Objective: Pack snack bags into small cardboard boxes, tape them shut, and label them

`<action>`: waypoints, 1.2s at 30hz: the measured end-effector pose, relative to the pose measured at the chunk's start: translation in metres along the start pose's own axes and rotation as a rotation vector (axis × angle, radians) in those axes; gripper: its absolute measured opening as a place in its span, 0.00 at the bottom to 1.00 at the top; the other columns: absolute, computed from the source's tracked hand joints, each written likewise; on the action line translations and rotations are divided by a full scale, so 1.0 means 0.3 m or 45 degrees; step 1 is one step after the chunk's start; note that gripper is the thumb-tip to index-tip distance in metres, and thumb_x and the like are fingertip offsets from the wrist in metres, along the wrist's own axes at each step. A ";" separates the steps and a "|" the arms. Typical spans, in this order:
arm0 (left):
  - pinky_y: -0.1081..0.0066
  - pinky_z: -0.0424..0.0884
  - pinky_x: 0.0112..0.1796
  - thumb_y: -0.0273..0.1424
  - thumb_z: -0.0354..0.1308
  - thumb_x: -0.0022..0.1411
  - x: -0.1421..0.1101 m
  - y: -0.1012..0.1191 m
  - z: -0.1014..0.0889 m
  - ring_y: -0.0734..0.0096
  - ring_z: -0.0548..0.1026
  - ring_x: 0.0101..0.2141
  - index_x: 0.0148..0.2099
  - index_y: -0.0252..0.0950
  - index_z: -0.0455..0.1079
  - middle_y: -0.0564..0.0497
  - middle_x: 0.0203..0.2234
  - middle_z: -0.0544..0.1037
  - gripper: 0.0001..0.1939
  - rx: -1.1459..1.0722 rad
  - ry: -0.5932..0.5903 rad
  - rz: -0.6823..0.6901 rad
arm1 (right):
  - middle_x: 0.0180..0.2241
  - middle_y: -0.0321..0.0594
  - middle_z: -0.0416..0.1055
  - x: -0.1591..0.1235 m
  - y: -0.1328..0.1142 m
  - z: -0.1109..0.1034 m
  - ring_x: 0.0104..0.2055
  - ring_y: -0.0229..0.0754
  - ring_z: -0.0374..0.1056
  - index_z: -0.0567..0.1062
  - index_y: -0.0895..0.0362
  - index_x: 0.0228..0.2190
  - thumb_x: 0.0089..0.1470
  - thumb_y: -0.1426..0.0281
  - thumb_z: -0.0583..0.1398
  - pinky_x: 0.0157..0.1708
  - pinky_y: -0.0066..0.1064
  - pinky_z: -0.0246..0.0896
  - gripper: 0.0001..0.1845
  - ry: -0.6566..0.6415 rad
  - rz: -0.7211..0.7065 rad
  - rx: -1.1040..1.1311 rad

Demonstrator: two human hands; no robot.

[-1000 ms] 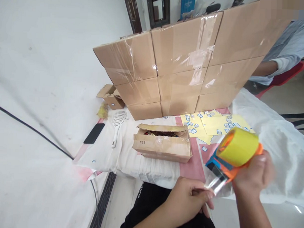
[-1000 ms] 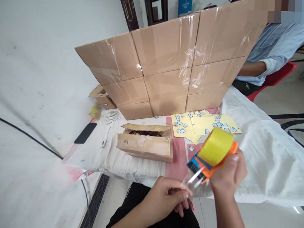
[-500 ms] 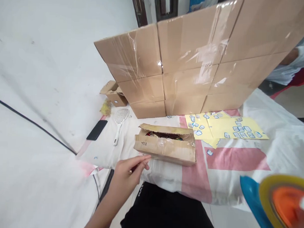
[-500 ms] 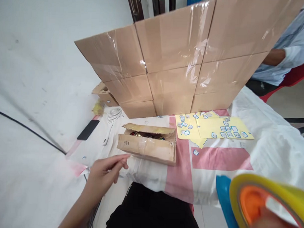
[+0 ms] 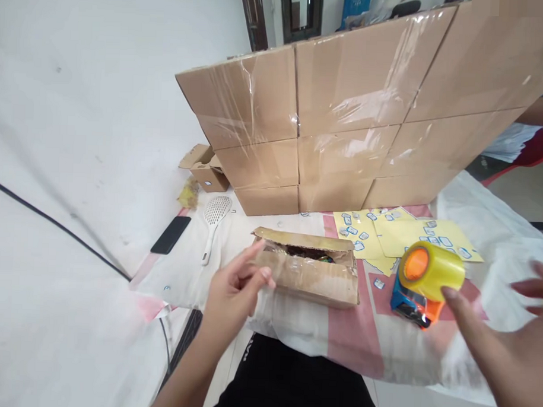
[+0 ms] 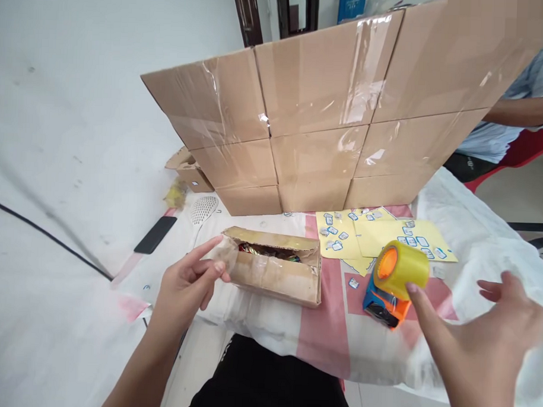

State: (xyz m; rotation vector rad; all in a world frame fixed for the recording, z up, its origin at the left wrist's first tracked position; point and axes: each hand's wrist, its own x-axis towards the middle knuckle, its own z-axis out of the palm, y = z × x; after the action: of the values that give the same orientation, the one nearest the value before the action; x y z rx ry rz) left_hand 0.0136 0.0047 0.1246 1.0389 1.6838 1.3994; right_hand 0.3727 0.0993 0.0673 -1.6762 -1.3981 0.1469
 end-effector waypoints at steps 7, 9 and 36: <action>0.78 0.60 0.18 0.33 0.60 0.68 -0.105 -0.005 0.106 0.84 0.61 0.14 0.54 0.39 0.80 0.54 0.25 0.82 0.15 0.096 -0.282 0.287 | 0.42 0.43 0.67 -0.062 -0.535 0.043 0.45 0.50 0.64 0.78 0.48 0.43 0.61 0.58 0.64 0.44 0.46 0.60 0.11 -0.787 -1.153 0.372; 0.78 0.61 0.19 0.33 0.59 0.69 -0.116 -0.013 0.111 0.84 0.62 0.15 0.53 0.40 0.80 0.55 0.26 0.82 0.13 0.066 -0.284 0.296 | 0.39 0.41 0.68 -0.064 -0.605 0.063 0.42 0.47 0.63 0.79 0.50 0.35 0.65 0.68 0.60 0.44 0.44 0.56 0.07 -0.880 -1.250 0.371; 0.73 0.69 0.24 0.42 0.65 0.64 -0.076 -0.032 0.030 0.71 0.76 0.21 0.60 0.36 0.71 0.55 0.22 0.82 0.26 0.222 -0.140 0.062 | 0.36 0.35 0.80 -0.047 -0.609 0.024 0.35 0.43 0.77 0.78 0.48 0.40 0.65 0.66 0.59 0.35 0.35 0.72 0.06 -0.685 -0.953 0.427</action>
State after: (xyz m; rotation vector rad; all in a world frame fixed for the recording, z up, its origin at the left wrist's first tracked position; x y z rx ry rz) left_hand 0.0302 -0.0130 0.1140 1.2386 1.7331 1.2185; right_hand 0.2321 0.0795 0.1835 -0.7805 -2.1725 0.3934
